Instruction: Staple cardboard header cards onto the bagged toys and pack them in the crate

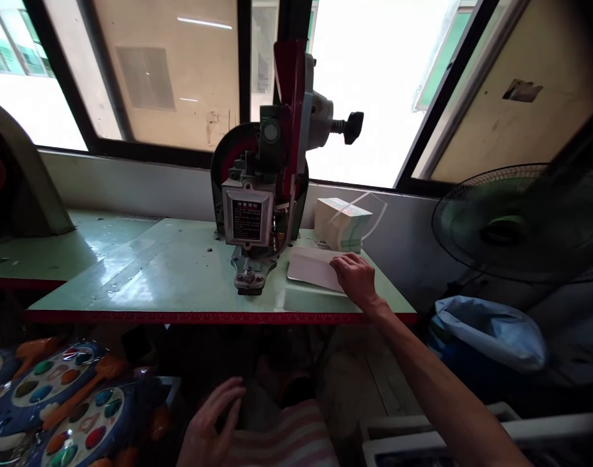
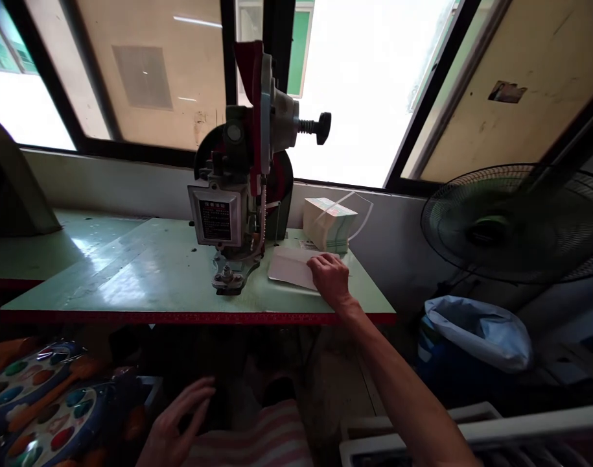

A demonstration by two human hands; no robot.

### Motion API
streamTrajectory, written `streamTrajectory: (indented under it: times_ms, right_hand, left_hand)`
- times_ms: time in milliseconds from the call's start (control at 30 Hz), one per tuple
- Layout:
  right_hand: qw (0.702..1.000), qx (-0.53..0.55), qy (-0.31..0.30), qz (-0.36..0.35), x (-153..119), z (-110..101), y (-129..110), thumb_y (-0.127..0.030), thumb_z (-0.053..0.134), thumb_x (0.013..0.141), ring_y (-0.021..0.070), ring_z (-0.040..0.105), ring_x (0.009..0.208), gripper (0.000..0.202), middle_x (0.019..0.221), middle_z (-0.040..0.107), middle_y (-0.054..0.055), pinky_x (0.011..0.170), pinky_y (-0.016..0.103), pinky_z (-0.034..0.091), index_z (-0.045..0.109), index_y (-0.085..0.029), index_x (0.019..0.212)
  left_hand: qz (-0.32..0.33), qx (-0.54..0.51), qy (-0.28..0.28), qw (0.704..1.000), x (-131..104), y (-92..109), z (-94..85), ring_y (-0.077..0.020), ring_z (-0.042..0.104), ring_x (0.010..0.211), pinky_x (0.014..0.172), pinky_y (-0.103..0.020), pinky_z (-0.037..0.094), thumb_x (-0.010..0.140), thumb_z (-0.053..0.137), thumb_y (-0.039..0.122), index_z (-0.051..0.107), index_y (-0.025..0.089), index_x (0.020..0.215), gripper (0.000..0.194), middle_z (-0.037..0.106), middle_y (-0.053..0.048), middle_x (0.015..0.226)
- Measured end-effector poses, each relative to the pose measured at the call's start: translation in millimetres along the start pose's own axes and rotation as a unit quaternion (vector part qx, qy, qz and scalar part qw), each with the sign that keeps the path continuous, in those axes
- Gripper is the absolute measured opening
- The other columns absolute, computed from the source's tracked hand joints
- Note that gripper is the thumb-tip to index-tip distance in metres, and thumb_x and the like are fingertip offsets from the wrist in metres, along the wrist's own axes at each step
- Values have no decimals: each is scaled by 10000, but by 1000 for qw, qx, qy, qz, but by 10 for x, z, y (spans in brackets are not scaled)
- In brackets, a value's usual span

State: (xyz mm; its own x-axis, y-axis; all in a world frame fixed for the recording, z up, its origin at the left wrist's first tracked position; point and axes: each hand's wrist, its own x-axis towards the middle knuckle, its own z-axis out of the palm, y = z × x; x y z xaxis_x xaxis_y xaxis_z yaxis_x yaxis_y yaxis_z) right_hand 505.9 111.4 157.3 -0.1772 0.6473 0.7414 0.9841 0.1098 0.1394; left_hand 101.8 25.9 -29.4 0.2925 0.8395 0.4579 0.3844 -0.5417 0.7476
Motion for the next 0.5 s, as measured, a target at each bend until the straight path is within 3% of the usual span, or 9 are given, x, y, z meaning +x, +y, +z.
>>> streamTrajectory:
  times_ms: [100,200,267,333,400,500]
  right_hand:
    - [998,61,-24,9,-9,-362,-82,-215,615,988,210,662,920,176,916,788,32,880,318,445,751,-216,876]
    - [983,167,-71,3,-235,-664,-349,-261,641,987,196,680,892,160,906,791,27,879,308,472,756,-226,881]
    - [962,253,-105,-8,-460,-809,-568,-264,642,989,183,695,871,164,891,794,19,887,303,492,759,-230,878]
    - [934,329,-137,1,-734,-912,-715,-273,637,992,173,706,853,170,893,798,15,883,294,511,765,-232,888]
    - [913,369,-161,67,-1088,-985,-705,-315,653,980,172,713,851,160,926,798,22,845,276,528,773,-227,921]
    - [903,296,-159,268,-1865,-1089,-382,-443,664,948,179,705,765,265,862,785,34,716,252,520,772,-208,890]
  left_hand:
    - [37,11,23,999,356,354,-66,-264,696,1180,952,-361,611,976,596,351,783,291,1079,222,654,-82,1387]
    - [67,-15,4,998,677,723,-99,-280,616,1286,1036,-395,555,974,608,314,779,284,1111,221,514,-84,1534]
    - [86,-57,-48,993,820,916,-60,-271,620,1278,1039,-373,544,975,601,288,778,274,1122,230,525,-85,1527]
    - [96,-97,-132,982,884,1031,23,-232,699,1144,953,-300,575,975,578,255,791,262,1082,239,682,-80,1342]
    - [96,-118,-198,968,878,1056,119,-194,753,978,843,-232,590,963,549,222,807,255,1023,267,781,-55,1107]
    - [77,-121,-213,966,816,953,214,-183,768,909,800,-204,584,931,528,208,819,253,982,299,807,-35,1020]
